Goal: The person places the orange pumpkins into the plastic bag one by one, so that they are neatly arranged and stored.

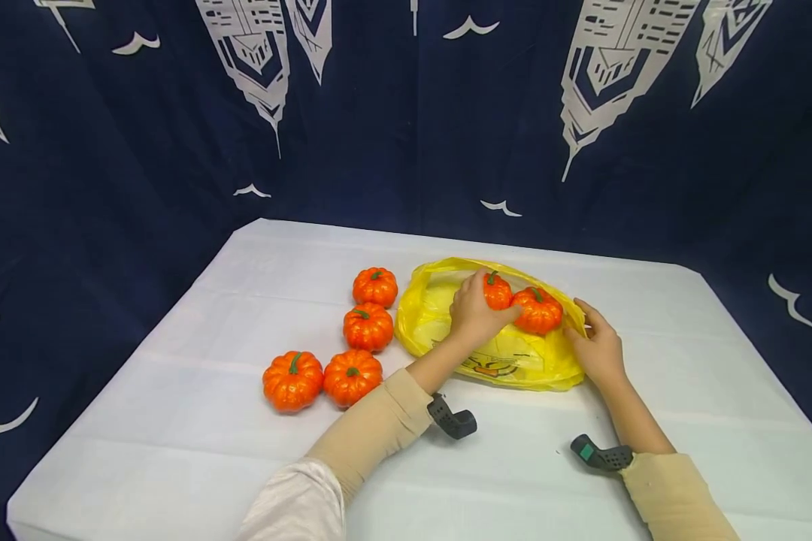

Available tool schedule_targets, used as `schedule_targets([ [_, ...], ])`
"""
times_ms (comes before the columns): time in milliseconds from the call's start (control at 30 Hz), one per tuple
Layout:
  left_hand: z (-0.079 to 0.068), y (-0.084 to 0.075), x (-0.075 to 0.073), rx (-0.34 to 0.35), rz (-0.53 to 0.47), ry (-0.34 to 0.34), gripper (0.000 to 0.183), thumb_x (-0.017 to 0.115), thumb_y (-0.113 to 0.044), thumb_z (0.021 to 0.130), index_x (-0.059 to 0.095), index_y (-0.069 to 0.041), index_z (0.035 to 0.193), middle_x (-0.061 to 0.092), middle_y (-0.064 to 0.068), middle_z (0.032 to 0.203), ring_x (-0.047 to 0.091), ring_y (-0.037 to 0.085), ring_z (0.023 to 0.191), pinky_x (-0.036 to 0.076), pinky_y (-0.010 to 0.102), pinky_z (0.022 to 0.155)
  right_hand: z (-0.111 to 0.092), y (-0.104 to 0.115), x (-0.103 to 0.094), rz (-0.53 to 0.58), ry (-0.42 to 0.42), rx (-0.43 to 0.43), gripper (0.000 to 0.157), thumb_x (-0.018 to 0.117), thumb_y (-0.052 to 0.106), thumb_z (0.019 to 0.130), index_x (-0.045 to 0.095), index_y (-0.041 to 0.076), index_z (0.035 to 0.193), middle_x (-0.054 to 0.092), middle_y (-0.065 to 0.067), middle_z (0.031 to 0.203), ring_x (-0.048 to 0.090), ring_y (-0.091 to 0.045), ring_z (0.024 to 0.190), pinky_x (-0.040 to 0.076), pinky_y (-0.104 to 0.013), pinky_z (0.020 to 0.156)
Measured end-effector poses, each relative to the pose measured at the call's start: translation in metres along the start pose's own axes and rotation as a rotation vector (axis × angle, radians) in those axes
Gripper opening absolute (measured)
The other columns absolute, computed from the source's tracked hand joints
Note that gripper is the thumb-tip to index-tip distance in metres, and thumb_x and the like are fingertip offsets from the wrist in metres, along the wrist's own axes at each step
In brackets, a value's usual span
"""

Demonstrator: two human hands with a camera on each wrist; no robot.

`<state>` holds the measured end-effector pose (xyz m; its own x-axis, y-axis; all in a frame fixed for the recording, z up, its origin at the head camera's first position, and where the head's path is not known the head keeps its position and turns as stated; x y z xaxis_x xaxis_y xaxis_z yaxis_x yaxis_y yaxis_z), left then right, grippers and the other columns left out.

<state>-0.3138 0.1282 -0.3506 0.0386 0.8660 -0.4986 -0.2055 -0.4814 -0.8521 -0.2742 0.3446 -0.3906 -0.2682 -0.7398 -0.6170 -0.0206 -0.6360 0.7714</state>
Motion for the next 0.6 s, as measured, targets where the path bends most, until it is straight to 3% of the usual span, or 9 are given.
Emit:
schedule_targets([
  [367,-0.044,-0.04,-0.032,0.204,-0.118,0.067,0.083,0.079,-0.033,0.082,0.035,-0.014,0.149,0.04,0.007,0.149,0.04,0.026,0.133,0.038,0.047,0.106,0.001,0.002,0.002,-0.008,0.003,0.008,0.054,0.05,0.01,0.1,0.033,0.002,0.151,0.044,-0.032,0.133,0.05,-0.044,0.112,0.037,-0.007,0.068],
  [600,-0.067,-0.052,-0.065,0.286,-0.187,0.073,0.079,0.078,-0.03,0.083,0.037,-0.013,0.148,0.044,0.003,0.146,0.041,0.018,0.132,0.037,0.041,0.107,0.001,0.0,0.002,-0.017,0.013,0.024,0.055,0.049,0.011,0.1,0.031,0.003,0.151,0.043,-0.032,0.135,0.049,-0.045,0.115,0.047,-0.027,0.082],
])
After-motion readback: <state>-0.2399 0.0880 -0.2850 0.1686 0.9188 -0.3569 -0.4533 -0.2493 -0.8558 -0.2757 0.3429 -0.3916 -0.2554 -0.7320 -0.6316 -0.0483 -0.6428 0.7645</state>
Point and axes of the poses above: each hand's wrist, its own z-axis towards the middle knuckle, its own x-axis out of the palm, y = z × x, the point moved 8 cm from there along z, towards the middle knuckle
